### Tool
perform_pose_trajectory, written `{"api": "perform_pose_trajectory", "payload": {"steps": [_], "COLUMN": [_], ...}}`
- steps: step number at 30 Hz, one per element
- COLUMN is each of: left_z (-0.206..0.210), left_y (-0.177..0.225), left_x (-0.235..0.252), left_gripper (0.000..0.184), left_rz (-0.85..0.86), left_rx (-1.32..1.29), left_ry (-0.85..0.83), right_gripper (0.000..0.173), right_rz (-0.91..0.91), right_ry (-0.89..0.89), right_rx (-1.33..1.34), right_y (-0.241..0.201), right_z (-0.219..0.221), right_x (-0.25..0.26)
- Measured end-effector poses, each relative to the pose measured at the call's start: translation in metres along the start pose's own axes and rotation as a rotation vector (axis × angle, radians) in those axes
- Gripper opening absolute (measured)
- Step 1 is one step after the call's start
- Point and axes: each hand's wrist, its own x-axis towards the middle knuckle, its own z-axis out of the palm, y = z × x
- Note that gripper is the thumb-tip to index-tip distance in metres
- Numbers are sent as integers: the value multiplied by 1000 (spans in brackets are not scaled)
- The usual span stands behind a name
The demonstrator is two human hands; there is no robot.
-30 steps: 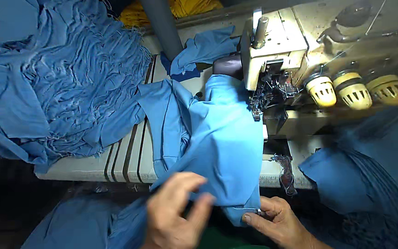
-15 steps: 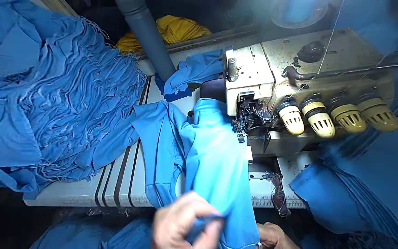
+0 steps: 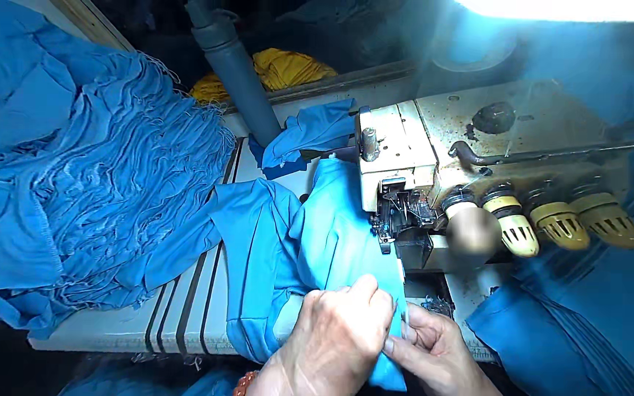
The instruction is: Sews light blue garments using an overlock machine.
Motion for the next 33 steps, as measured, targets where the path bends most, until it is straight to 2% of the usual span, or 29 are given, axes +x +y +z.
{"api": "perform_pose_trajectory", "payload": {"steps": [2,8,12,14,16,18,19,20,22,25,26,28,30,33], "left_z": [4,13,-7,-31,-44,-46,-43,-35,-24,-55,-74,-110,-134,-131], "left_y": [1,11,9,0,-20,-38,-42,-42,-39,-52,-64,-94,-122,-135], "left_x": [12,37,16,-12,-47,-87,-103,-122,-153,-146,-140,-126,-113,-96], "left_gripper": [21,20,23,26,34,54,55,47,27,31,31,30,34,42], "left_rz": [-16,-135,-157,-327,-566,-842,-984,-1051,-1054,-1109,-1061,-945,-938,-1022], "left_rx": [38,193,-27,-123,-19,6,-38,-64,-136,-346,-339,-192,10,-10], "left_ry": [22,-26,-25,-16,-79,-337,-483,-529,-325,166,321,506,454,187], "right_gripper": [14,18,17,14,15,16,16,17,17,15,14,12,9,9], "right_rz": [0,2,-35,-29,-13,3,12,17,-15,-140,-180,-183,-106,77], "right_ry": [58,165,180,164,172,177,182,186,172,27,-50,-208,-302,-250], "right_rx": [-6,38,16,-4,-3,7,4,-7,-61,-179,-212,-235,-201,-240], "right_y": [1,1,4,6,7,7,7,7,8,0,-7,-20,-18,18], "right_z": [4,18,20,17,17,18,19,19,17,8,5,3,4,-1], "right_x": [7,16,17,18,18,19,19,19,20,10,4,-13,-28,-47]}}
